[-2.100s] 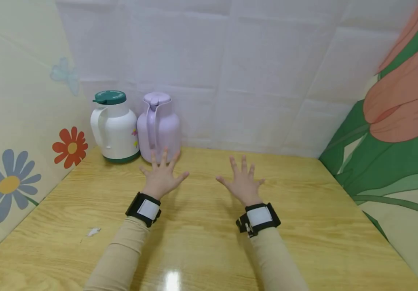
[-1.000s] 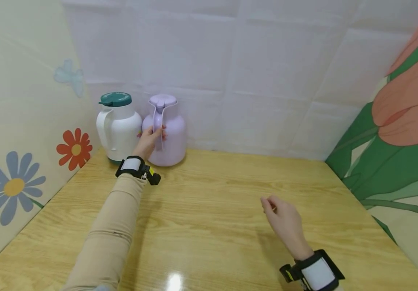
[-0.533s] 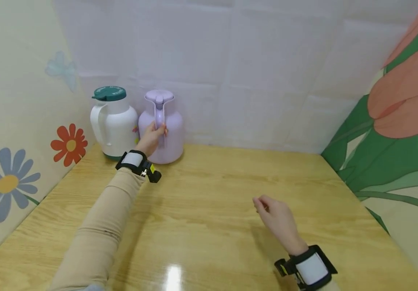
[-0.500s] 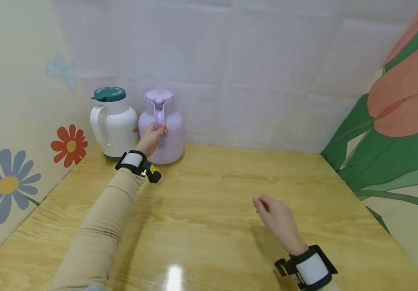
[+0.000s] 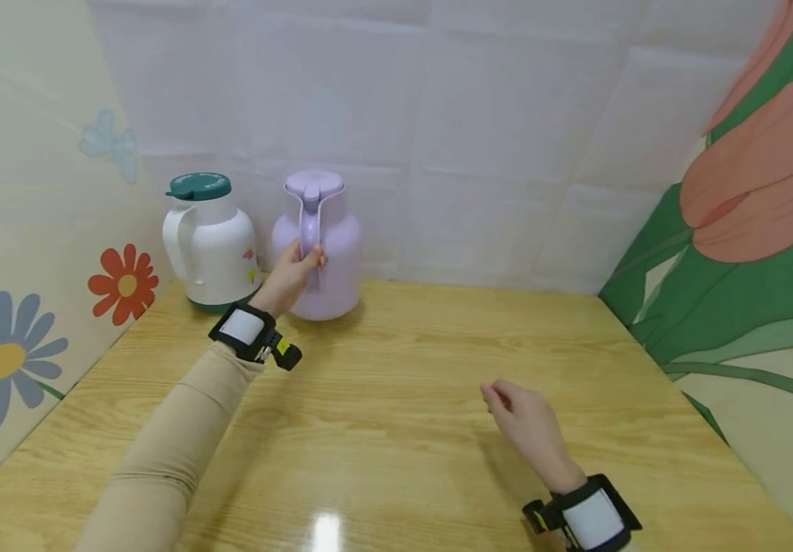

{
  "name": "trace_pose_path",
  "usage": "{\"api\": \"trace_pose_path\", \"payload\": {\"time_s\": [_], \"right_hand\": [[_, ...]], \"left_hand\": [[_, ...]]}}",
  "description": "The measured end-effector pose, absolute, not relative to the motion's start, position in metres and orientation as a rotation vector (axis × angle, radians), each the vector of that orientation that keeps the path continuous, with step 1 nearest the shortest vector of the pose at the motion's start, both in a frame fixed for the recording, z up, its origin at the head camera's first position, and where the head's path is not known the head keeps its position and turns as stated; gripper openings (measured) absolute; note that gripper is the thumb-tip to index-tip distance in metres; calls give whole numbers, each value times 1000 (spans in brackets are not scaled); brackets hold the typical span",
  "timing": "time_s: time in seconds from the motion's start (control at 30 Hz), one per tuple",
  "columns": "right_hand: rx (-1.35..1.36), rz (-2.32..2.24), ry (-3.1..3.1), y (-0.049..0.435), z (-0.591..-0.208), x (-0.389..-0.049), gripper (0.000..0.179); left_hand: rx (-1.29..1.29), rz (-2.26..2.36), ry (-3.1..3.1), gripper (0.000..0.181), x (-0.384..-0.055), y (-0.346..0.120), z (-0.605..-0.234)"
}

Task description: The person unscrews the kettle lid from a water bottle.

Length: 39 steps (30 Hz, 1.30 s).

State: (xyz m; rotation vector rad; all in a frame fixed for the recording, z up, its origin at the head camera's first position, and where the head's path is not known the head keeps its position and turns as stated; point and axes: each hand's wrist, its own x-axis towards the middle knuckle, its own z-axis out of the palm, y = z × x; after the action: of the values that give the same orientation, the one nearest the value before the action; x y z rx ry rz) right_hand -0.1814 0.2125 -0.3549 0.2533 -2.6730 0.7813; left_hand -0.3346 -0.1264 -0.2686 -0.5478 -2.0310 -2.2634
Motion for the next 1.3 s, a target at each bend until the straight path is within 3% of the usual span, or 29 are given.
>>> {"api": "trace_pose_path", "payload": {"time_s": [0.5, 0.77, 1.3], "right_hand": [[300, 745, -2652, 207, -353, -186, 28], [286, 651, -2645, 210, -354, -188, 29], [184, 627, -2706, 215, -358, -192, 25]], "left_hand": [[-700, -2209, -2047, 11, -256, -95, -250], [-636, -2279, -2120, 14, -224, -80, -272], [-897, -2267, -2162, 7, -175, -51, -302]]}}
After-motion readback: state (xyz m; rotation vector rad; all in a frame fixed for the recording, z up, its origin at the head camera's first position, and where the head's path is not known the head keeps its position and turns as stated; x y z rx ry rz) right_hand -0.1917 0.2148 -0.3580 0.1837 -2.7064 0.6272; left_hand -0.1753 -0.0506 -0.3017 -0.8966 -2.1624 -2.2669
